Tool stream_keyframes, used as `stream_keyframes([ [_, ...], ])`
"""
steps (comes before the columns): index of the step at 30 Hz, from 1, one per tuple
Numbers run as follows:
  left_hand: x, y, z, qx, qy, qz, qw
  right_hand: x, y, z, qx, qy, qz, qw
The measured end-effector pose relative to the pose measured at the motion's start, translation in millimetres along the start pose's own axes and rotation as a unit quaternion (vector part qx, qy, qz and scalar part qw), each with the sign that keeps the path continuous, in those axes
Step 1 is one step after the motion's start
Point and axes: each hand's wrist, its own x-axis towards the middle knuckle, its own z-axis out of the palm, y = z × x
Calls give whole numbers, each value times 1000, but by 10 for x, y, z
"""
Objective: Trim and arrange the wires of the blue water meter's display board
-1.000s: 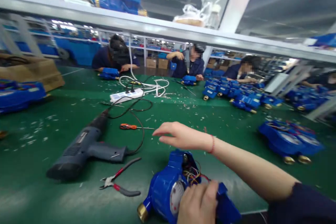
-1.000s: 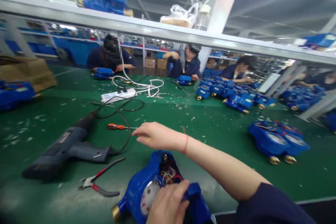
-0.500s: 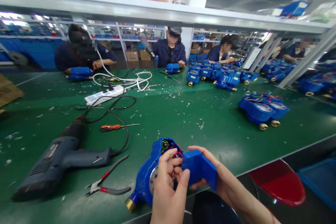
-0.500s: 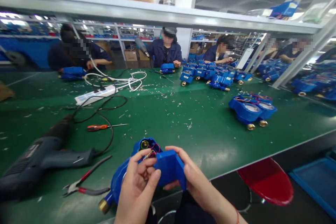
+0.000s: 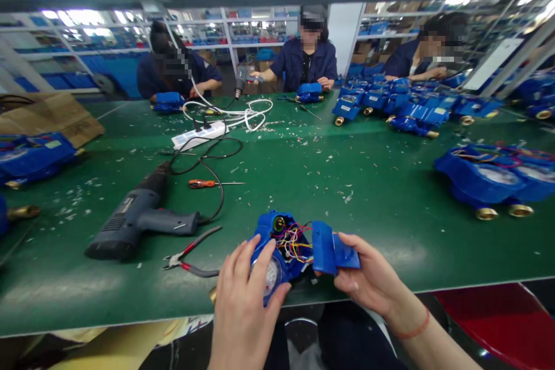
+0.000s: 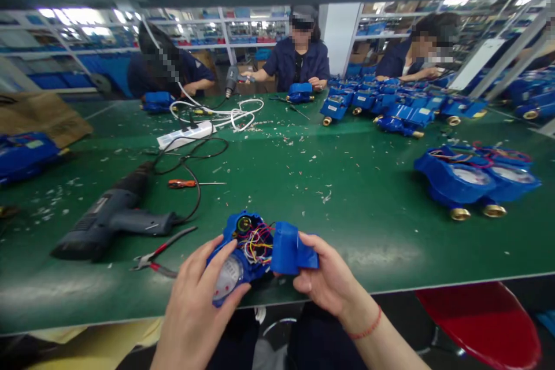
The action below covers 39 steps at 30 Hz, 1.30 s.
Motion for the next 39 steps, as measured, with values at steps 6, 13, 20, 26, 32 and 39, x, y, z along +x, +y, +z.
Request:
stream_keyframes([
  [6, 166, -186, -21, -5, -51, 49, 998, 28, -128, 36, 72, -33, 140, 987],
  [13, 386, 80, -116, -34, 64, 60, 996, -13, -138, 71, 156, -83, 178, 968],
  [20, 690, 137, -59, -83, 53, 138, 986, -151, -68, 72, 162, -115, 217, 956],
  [26, 702, 107, -115, -155, 56, 152, 975, -296, 240, -10, -128, -7, 21, 991],
  [32, 603, 116, -180, -209, 52, 172, 961, -231, 605, -272, -536, 144, -383, 738],
  [39, 510, 234, -201, -185, 86, 164, 965, -83, 513, -113, -679, 98, -496, 533],
])
